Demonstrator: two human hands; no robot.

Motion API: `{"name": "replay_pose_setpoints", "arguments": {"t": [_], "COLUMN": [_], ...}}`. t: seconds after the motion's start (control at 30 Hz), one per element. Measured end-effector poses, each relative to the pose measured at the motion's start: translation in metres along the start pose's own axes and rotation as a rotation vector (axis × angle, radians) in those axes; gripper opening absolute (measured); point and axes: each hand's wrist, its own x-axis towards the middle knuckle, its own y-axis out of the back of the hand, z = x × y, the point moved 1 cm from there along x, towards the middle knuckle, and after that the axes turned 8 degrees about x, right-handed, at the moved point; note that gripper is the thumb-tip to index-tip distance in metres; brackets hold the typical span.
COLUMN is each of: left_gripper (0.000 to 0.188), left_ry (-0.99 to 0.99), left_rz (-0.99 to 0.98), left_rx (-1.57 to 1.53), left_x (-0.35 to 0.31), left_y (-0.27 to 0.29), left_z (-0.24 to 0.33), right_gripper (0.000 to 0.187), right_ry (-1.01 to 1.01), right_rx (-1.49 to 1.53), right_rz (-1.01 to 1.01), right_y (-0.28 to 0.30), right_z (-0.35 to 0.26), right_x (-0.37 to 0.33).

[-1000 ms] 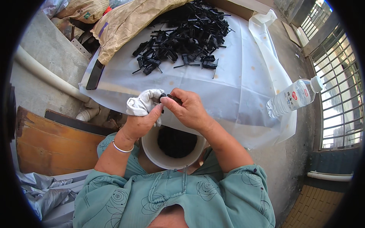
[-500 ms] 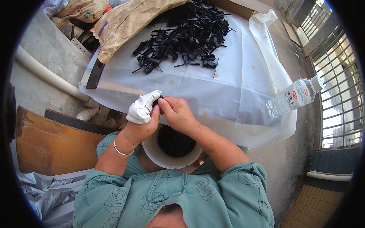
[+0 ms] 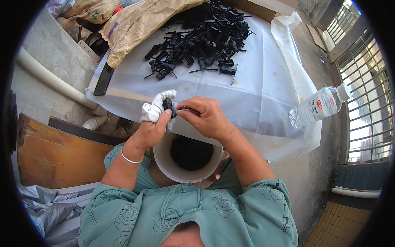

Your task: Cleaning small black plastic components using a white cloth.

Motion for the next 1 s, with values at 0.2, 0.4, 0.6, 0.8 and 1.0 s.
{"name": "replay_pose_setpoints", "arguments": {"t": [0.2,0.4,0.6,0.8,1.0], "left_gripper": [0.028,0.023,0.022,0.030,0.025], "left_ry": [-0.088,-0.197,-0.274,-0.264,-0.291], "left_rz": [-0.109,0.021,0.113,-0.329,-0.076], "left_rx": [0.050,0.266,0.406,0.761,0.590], "left_x": [-0.001,-0.002,-0.008,-0.011,0.003], "left_y": [-0.009,-0.014,-0.015,0.014,0.000], "left_z": [0.004,-0.005,0.008,0.011,0.001], "right_gripper": [0.012,0.021,0.021,0.023,0.031], "right_ry": [-0.125,-0.018,-0.041,-0.049,-0.295], "right_rx": [0.099,-0.070,-0.032,-0.730,-0.982], "right_rz": [0.011,-0.093,-0.049,0.425,0.291], "right_y": [-0.003,-0.010,-0.018,0.061,0.063], "right_z": [0.008,0.003,0.001,0.024,0.041], "right_x": [-0.001,0.000,-0.001,0.018,0.023]}}
